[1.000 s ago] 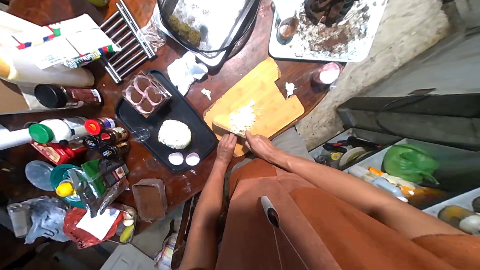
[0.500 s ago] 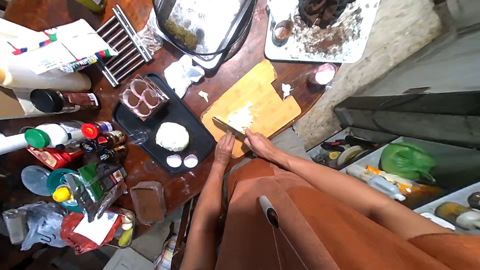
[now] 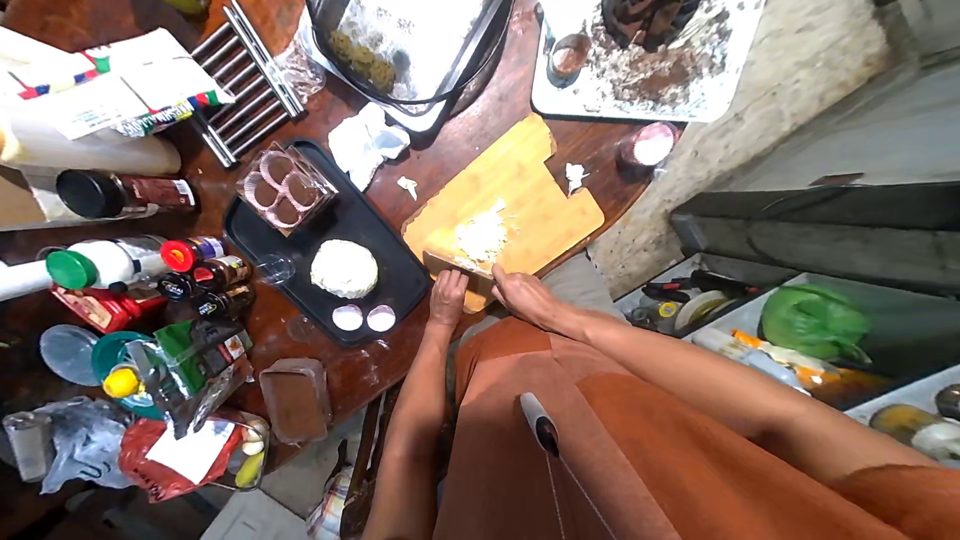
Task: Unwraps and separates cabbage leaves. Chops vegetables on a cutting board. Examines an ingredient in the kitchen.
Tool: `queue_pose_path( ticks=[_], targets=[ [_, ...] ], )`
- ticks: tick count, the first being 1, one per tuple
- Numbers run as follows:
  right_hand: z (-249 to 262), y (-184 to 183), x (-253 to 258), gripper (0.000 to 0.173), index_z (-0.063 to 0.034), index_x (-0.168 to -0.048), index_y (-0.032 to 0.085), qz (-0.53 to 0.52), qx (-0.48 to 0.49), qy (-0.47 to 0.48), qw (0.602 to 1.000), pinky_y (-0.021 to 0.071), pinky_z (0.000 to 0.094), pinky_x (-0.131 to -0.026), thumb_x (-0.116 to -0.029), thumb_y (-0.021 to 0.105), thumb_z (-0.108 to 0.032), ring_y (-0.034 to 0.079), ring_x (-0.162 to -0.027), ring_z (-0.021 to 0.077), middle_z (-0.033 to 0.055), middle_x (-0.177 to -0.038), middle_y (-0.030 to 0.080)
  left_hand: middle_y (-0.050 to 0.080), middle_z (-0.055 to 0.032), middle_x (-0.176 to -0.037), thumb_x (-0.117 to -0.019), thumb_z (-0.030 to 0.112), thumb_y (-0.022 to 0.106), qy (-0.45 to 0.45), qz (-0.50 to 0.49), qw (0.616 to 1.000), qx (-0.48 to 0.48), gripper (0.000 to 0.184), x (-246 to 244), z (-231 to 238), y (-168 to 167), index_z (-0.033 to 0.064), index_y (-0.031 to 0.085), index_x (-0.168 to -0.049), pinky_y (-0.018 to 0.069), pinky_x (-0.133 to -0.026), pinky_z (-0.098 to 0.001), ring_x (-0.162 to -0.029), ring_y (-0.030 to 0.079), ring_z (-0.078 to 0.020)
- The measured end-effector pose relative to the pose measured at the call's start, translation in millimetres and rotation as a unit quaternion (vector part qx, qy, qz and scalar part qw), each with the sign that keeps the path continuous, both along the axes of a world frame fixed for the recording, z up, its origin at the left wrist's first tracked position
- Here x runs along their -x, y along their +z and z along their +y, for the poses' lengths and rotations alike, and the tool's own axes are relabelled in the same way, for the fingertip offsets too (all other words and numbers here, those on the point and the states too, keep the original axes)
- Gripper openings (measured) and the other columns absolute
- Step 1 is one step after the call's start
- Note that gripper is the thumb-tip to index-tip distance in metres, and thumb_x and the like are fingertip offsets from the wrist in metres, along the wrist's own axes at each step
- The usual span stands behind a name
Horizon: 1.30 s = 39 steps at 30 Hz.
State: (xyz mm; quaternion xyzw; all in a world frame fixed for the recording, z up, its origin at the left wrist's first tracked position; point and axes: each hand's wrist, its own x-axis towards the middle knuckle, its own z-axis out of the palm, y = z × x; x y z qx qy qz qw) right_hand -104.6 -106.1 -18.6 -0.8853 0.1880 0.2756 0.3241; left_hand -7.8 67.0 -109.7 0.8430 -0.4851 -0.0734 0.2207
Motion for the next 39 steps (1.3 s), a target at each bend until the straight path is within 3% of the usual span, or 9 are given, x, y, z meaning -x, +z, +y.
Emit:
queue_pose_path(
  ticks=[4, 14, 19, 35, 37, 39],
  targets=[
    [1.6, -11.5, -7.0, 0.02, -0.0062, -0.115, 0.054, 0.006, 0.008, 0.0, 1.0, 0.0574, 0.0523, -0.064, -0.1072, 0.047, -0.024, 0.071, -0.074, 0.0366, 0.0138, -0.076, 0.065, 0.068, -0.0146, -0.092, -0.0918, -0.004, 0.063, -0.003, 0.007, 1.0, 0.009, 0.01, -2.2, -2.9, 0.8, -0.0003, 0.072, -0.091, 0.0576, -0.086, -0.0413, -0.091, 0.068, -0.031],
    [-4.3, 4.2, -1.3, 0.021, -0.0065, -0.112, 0.055, 0.012, -0.009, -0.026, 1.0, 0.0562, 0.0514, -0.061, -0.1064, 0.045, -0.024, 0.07, -0.073, 0.0349, 0.0131, -0.075, 0.064, 0.068, -0.0168, -0.094, -0.0921, -0.006, 0.06, 0.0, 0.032, 0.999, 0.023, 0.011, -3.0, -4.6, 5.7, -0.0017, 0.071, -0.094, 0.0573, -0.09, -0.0425, -0.096, 0.069, -0.032],
    [-0.7, 4.7, -1.7, 0.022, -0.0064, -0.114, 0.054, 0.023, -0.006, -0.013, 1.0, 0.0563, 0.0523, -0.063, -0.1072, 0.045, -0.025, 0.07, -0.074, 0.0361, 0.0138, -0.076, 0.064, 0.068, -0.0155, -0.089, -0.0899, -0.004, 0.065, 0.001, 0.018, 1.0, 0.002, 0.008, -2.3, -2.7, 4.2, -0.0008, 0.072, -0.089, 0.0582, -0.084, -0.0421, -0.089, 0.069, -0.0318],
    [1.0, -8.4, -10.4, 0.02, -0.0064, -0.116, 0.055, 0.023, 0.001, 0.006, 1.0, 0.0571, 0.0531, -0.065, -0.1067, 0.05, -0.024, 0.071, -0.076, 0.0371, 0.0145, -0.078, 0.066, 0.067, -0.015, -0.088, -0.0908, -0.003, 0.064, -0.001, 0.006, 1.0, 0.013, 0.007, -3.3, -2.4, 4.1, -0.0012, 0.071, -0.088, 0.0577, -0.082, -0.0408, -0.087, 0.068, -0.0308],
    [-3.2, -11.2, -10.0, 0.02, -0.0068, -0.115, 0.055, 0.016, -0.017, -0.01, 1.0, 0.0567, 0.0527, -0.064, -0.1064, 0.049, -0.024, 0.071, -0.074, 0.0361, 0.0141, -0.077, 0.066, 0.069, -0.0147, -0.095, -0.0937, 0.002, 0.065, -0.004, 0.004, 1.0, 0.021, 0.007, -3.2, -3.1, 3.4, -0.0004, 0.072, -0.093, 0.057, -0.089, -0.0407, -0.094, 0.068, -0.0303],
    [-8.0, -15.3, -8.9, 0.021, -0.0071, -0.114, 0.056, 0.007, -0.038, -0.042, 0.998, 0.0564, 0.0519, -0.063, -0.1066, 0.048, -0.024, 0.07, -0.073, 0.034, 0.0128, -0.076, 0.065, 0.072, -0.015, -0.113, -0.0969, 0.008, 0.063, -0.002, 0.004, 1.0, 0.025, 0.015, -1.9, -2.2, 0.6, 0.001, 0.074, -0.105, 0.0539, -0.101, -0.0414, -0.111, 0.068, -0.0304]
  ],
)
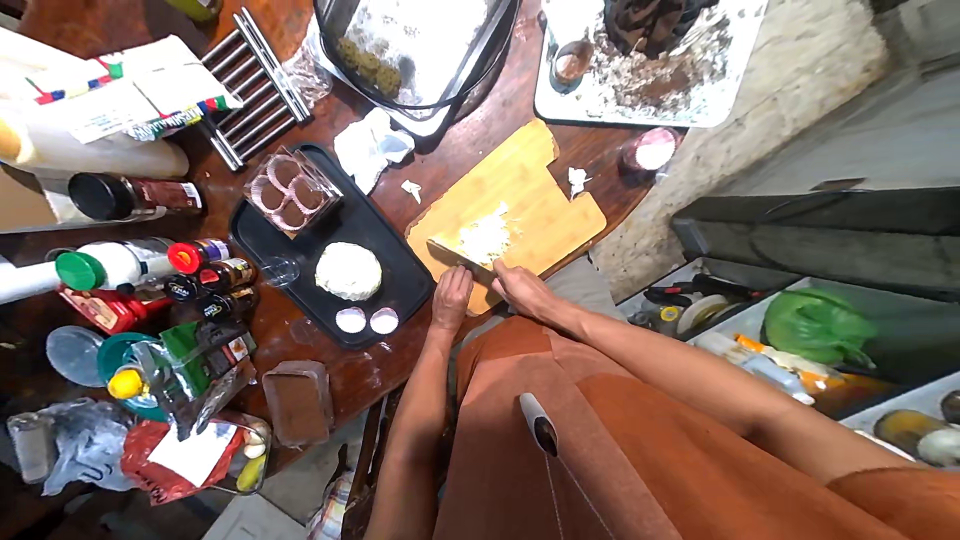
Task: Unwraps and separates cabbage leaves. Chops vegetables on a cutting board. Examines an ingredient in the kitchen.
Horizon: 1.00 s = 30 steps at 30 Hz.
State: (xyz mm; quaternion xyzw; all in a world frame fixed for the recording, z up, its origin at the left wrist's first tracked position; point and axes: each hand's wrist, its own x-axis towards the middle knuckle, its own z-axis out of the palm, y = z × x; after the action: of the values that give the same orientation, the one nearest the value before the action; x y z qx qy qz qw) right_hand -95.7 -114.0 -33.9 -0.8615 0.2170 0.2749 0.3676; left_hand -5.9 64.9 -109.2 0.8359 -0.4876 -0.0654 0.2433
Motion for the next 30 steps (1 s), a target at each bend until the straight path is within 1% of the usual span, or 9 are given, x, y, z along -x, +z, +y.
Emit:
queue_pose_path(
  ticks=[2, 4, 6, 9, 13, 19, 22, 26, 30],
  targets=[
    [-0.5, -1.0, 0.5, 0.019, -0.0072, -0.113, 0.056, -0.007, 0.004, -0.017, 1.0, 0.0564, 0.0511, -0.06, -0.1064, 0.049, -0.024, 0.07, -0.07, 0.0333, 0.0121, -0.075, 0.065, 0.071, -0.0149, -0.121, -0.0978, 0.008, 0.062, 0.002, 0.012, 1.0, -0.001, 0.021, 1.8, 2.7, -1.0, 0.0017, 0.074, -0.113, 0.052, -0.104, -0.0413, -0.116, 0.066, -0.03],
    [1.8, 3.3, -1.4, 0.02, -0.0067, -0.114, 0.055, -0.002, 0.018, -0.007, 1.0, 0.0565, 0.0521, -0.06, -0.1064, 0.049, -0.024, 0.07, -0.071, 0.0351, 0.0133, -0.075, 0.065, 0.07, -0.0172, -0.122, -0.0966, 0.005, 0.062, -0.002, 0.028, 1.0, -0.013, 0.021, 2.0, 5.6, 0.1, 0.0, 0.073, -0.114, 0.0521, -0.105, -0.0427, -0.117, 0.067, -0.0311],
    [3.7, 9.2, -2.0, 0.02, -0.0068, -0.114, 0.054, 0.0, 0.033, 0.014, 0.999, 0.0565, 0.0518, -0.06, -0.1066, 0.047, -0.024, 0.07, -0.071, 0.0353, 0.0132, -0.075, 0.064, 0.07, -0.0183, -0.115, -0.0949, 0.003, 0.064, -0.005, 0.035, 0.999, -0.021, 0.016, 1.2, 4.7, 2.3, -0.0008, 0.072, -0.108, 0.0534, -0.103, -0.0432, -0.113, 0.068, -0.0322],
    [7.0, 15.2, 2.2, 0.02, -0.0059, -0.114, 0.054, -0.019, 0.034, 0.042, 0.998, 0.0566, 0.0517, -0.061, -0.1067, 0.047, -0.024, 0.07, -0.071, 0.0352, 0.013, -0.075, 0.064, 0.069, -0.017, -0.096, -0.0926, 0.0, 0.064, -0.003, 0.029, 0.999, -0.028, 0.007, 1.1, 4.9, 5.1, -0.0013, 0.071, -0.092, 0.0573, -0.091, -0.0426, -0.097, 0.069, -0.0326],
    [6.7, 23.0, 5.8, 0.022, -0.0052, -0.115, 0.054, -0.007, 0.031, 0.054, 0.998, 0.0563, 0.0521, -0.063, -0.1072, 0.046, -0.025, 0.07, -0.073, 0.036, 0.0134, -0.075, 0.063, 0.069, -0.0163, -0.089, -0.0895, -0.004, 0.065, -0.002, 0.022, 0.999, -0.04, 0.007, 2.2, 5.6, 4.3, -0.0016, 0.07, -0.086, 0.0583, -0.085, -0.0426, -0.09, 0.069, -0.0327],
    [8.3, 4.7, 4.4, 0.02, -0.0057, -0.112, 0.055, -0.018, 0.044, 0.054, 0.997, 0.0568, 0.0518, -0.062, -0.1064, 0.047, -0.023, 0.07, -0.071, 0.036, 0.0131, -0.073, 0.064, 0.068, -0.0159, -0.095, -0.0933, -0.004, 0.061, -0.003, 0.022, 1.0, -0.021, 0.01, 0.1, 4.2, 5.4, -0.0019, 0.07, -0.092, 0.0573, -0.09, -0.0409, -0.095, 0.068, -0.0307],
    [7.8, 10.4, 6.4, 0.02, -0.0055, -0.113, 0.055, -0.021, 0.044, 0.059, 0.997, 0.0566, 0.0513, -0.062, -0.1064, 0.047, -0.023, 0.07, -0.071, 0.0355, 0.0129, -0.073, 0.064, 0.069, -0.0161, -0.091, -0.0905, -0.005, 0.063, -0.007, 0.014, 0.999, -0.031, 0.009, 0.3, 5.5, 4.5, -0.0021, 0.07, -0.088, 0.0582, -0.086, -0.0413, -0.091, 0.069, -0.0316],
    [5.9, 7.8, 3.2, 0.02, -0.0057, -0.114, 0.055, -0.014, 0.039, 0.062, 0.997, 0.0573, 0.0519, -0.063, -0.1066, 0.047, -0.022, 0.071, -0.073, 0.0356, 0.013, -0.074, 0.064, 0.068, -0.0156, -0.094, -0.0926, -0.003, 0.063, -0.006, 0.011, 0.999, -0.033, 0.008, -0.3, 3.8, 5.3, -0.0018, 0.071, -0.091, 0.0579, -0.086, -0.0409, -0.093, 0.068, -0.0309],
    [6.5, 11.4, 5.6, 0.021, -0.0057, -0.115, 0.055, -0.009, 0.033, 0.06, 0.998, 0.057, 0.0519, -0.063, -0.107, 0.047, -0.024, 0.07, -0.073, 0.0357, 0.0131, -0.075, 0.064, 0.068, -0.0159, -0.09, -0.0887, -0.007, 0.062, -0.011, 0.008, 0.999, -0.044, 0.01, -0.1, 5.0, 4.6, -0.0021, 0.071, -0.089, 0.0582, -0.084, -0.0415, -0.09, 0.068, -0.0316]
  ],
)
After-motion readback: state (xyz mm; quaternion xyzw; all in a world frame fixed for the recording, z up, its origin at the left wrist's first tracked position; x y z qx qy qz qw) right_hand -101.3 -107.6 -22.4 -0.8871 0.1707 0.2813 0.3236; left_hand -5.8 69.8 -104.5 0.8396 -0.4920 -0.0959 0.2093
